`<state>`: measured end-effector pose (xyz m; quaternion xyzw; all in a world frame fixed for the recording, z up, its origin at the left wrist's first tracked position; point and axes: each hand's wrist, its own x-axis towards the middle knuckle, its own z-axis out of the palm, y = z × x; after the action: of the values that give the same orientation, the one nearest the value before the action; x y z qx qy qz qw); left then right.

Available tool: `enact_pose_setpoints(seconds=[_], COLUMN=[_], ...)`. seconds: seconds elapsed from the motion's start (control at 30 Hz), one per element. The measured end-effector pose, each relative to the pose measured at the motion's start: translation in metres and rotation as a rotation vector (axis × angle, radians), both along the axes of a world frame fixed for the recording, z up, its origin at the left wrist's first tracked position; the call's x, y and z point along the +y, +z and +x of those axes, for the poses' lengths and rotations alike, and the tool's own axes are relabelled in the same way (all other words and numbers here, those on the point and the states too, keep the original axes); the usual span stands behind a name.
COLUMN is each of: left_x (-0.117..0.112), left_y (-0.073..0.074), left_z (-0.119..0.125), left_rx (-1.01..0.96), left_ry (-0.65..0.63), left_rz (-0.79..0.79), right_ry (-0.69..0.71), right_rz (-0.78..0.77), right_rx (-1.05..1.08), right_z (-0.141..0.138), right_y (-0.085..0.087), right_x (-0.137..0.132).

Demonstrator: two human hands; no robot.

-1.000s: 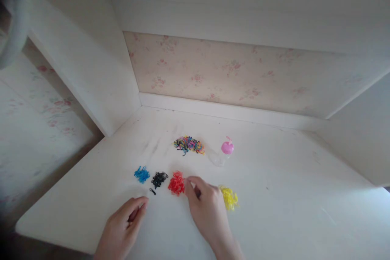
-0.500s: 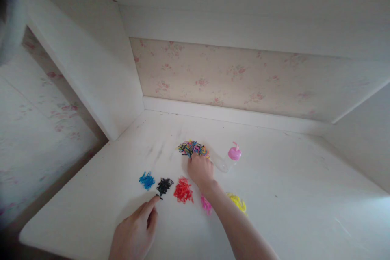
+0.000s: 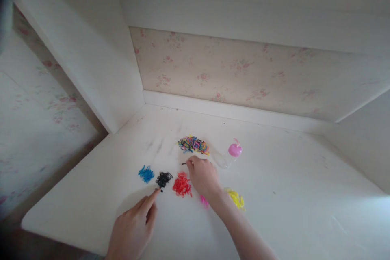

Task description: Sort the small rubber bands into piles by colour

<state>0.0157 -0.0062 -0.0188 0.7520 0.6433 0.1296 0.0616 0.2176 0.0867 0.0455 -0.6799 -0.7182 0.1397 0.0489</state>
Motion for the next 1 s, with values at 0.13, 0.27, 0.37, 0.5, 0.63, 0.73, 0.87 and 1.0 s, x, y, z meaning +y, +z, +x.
enact_pose_setpoints(seconds=[0.13,0.27,0.37,0.5,0.63,0.73,0.87,1.0], left_x=[-0.002,0.000,0.002,0.001,-0.001,-0.003,-0.001,0.016], left_y=[-0.002,0.003,0.006,0.006,0.001,-0.001,0.004,0.028], left_z=[0.000,0.004,0.005,0.003,0.000,-0.001,-0.004,0.000], left_rx=[0.006,0.071,0.089,0.066,0.056,0.027,-0.088,-0.222], left_ry=[-0.005,0.009,0.013,0.003,-0.001,-0.011,-0.046,-0.087], left_rz=[0.012,-0.019,-0.042,-0.033,0.007,0.027,-0.003,-0.036], right_ry=[0.185,0.283,0.288,0.267,0.187,0.095,-0.099,-0.298], right_rz=[0.015,0.031,0.041,0.067,0.113,0.123,0.143,0.158], right_rx=[0.095,0.078,0.067,0.085,0.292,0.484,0.633,0.686], right_z=[-0.025,-0.047,-0.052,-0.041,-0.021,-0.003,0.024,0.047], right_y=[0.008,0.005,0.002,0.007,0.017,0.016,-0.011,-0.051], right_x=[-0.015,-0.017,-0.015,-0.018,-0.036,-0.059,-0.100,-0.137])
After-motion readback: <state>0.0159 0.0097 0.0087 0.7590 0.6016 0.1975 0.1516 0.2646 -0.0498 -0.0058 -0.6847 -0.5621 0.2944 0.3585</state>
